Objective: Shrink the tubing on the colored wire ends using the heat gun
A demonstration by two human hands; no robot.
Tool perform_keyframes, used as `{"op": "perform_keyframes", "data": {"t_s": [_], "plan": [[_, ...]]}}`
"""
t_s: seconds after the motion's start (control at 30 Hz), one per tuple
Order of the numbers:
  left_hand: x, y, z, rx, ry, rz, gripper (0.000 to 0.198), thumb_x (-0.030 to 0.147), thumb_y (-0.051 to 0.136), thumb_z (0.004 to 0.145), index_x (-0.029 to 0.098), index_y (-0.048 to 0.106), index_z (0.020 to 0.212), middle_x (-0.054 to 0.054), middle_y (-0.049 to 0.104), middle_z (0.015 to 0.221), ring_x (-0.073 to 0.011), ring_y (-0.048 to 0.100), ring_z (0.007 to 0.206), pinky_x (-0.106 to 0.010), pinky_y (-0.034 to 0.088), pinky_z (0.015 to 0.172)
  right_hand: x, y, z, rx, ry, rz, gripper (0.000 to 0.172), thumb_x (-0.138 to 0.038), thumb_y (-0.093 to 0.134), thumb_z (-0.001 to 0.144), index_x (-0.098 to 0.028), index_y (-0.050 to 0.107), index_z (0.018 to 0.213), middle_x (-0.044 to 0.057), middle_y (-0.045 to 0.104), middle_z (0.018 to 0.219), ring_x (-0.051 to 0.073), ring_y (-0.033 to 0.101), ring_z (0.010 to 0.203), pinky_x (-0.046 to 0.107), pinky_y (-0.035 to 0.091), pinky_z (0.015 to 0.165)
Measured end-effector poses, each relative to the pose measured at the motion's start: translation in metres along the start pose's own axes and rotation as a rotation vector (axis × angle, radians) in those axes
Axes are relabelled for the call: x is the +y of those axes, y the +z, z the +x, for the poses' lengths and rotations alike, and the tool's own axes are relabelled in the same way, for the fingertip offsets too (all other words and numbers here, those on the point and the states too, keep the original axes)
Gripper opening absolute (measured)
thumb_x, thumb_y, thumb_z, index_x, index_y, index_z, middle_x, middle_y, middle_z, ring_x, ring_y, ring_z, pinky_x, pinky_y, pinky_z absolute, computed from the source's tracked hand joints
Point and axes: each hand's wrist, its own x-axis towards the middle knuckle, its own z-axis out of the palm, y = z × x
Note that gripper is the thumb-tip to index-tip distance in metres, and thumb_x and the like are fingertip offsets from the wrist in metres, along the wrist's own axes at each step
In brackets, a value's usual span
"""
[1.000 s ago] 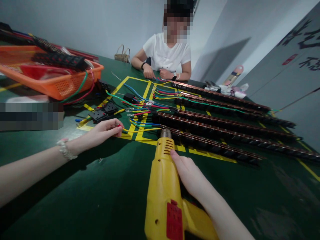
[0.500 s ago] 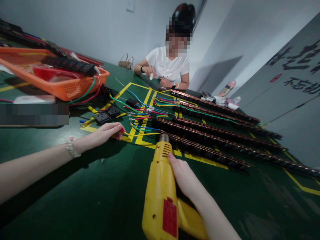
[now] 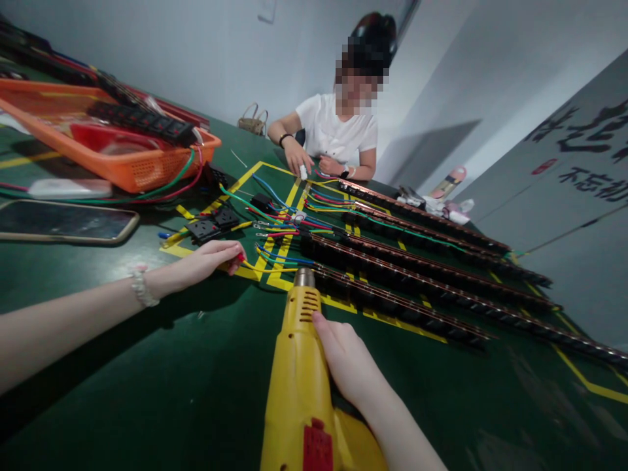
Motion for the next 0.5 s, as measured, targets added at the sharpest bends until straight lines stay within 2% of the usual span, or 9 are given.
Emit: {"op": "perform_keyframes", "data": {"t_s": [0.3, 0.5], "plan": [[0.001, 0.003, -0.003, 0.090, -0.022, 0.137, 0.042, 0.048, 0.031, 0.087, 0.012, 0.046, 0.072, 0.000, 0.047, 0.060, -0.0076, 0.043, 0.058, -0.020, 0.032, 0.058, -0.028, 0.029, 0.006, -0.045, -0.195, -0.227, 0.068, -0.064, 0.015, 0.087, -0.013, 0.058, 0.072, 0.007, 0.059, 0.072, 0.013, 0.050, 0.062, 0.021, 0.030, 0.052], [0.000, 0.003, -0.002, 0.074, -0.020, 0.138, 0.040, 0.047, 0.031, 0.086, 0.012, 0.043, 0.070, 0.001, 0.044, 0.062, -0.0073, 0.041, 0.059, -0.020, 0.033, 0.058, -0.052, 0.051, 0.011, -0.076, -0.261, -0.300, 0.066, -0.062, 0.014, 0.088, -0.014, 0.056, 0.072, 0.006, 0.058, 0.072, 0.012, 0.048, 0.062, 0.021, 0.028, 0.054]]}}
